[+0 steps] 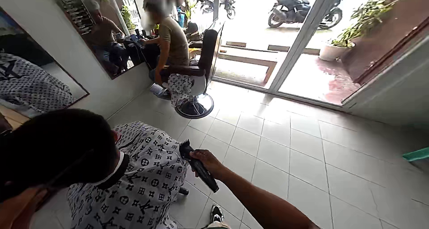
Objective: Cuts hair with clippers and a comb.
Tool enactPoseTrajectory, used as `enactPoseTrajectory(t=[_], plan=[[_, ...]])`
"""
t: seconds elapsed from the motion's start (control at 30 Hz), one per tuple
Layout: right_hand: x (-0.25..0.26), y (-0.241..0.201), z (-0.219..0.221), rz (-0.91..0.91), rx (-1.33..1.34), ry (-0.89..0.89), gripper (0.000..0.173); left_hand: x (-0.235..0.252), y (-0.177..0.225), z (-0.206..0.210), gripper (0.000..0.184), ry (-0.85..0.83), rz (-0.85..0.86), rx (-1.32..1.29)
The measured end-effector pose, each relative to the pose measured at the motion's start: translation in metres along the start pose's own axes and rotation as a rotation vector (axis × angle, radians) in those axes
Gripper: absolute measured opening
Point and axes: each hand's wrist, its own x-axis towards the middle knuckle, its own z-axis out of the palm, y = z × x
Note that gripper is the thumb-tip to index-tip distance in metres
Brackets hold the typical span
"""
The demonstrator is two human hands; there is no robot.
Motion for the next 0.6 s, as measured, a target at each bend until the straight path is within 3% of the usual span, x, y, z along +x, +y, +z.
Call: enactPoseTrajectory(t=[0.07, 0.13, 0.23, 0.3, 0.4, 0.53, 0.6], plan=[[0.004, 0.006, 0.005, 0.046, 0.021, 0.016, 0.035, -0.01, -0.008, 0.002, 0.041, 0.182, -0.13, -0.129], [0.01, 0.009, 0.021, 0.08, 0.018, 0.016, 0.036, 0.005, 0.018, -0.005, 0.043, 0.261, -0.161, -0.084], [0.015, 0.006, 0.047, 0.047, -0.032, -0.112, 0.033, 0.003, 0.022, 0.024, 0.028, 0.135, 0.113, 0.099], [0.022, -0.002, 0.067, 0.009, -0.105, -0.205, 0.025, -0.014, 0.012, 0.041, 0.024, 0.128, 0.227, 0.081], [0.03, -0.008, 0.108, 0.065, -0.26, -0.256, 0.021, -0.032, 0.011, 0.035, 0.029, 0.252, 0.078, -0.038], [0.046, -0.014, 0.158, 0.03, -0.389, -0.322, 0.025, -0.003, 0.026, 0.01, 0.026, 0.482, -0.112, -0.15], [0.052, -0.012, 0.171, -0.011, -0.437, -0.359, 0.028, 0.01, 0.032, 0.007, 0.027, 0.496, -0.155, -0.196]])
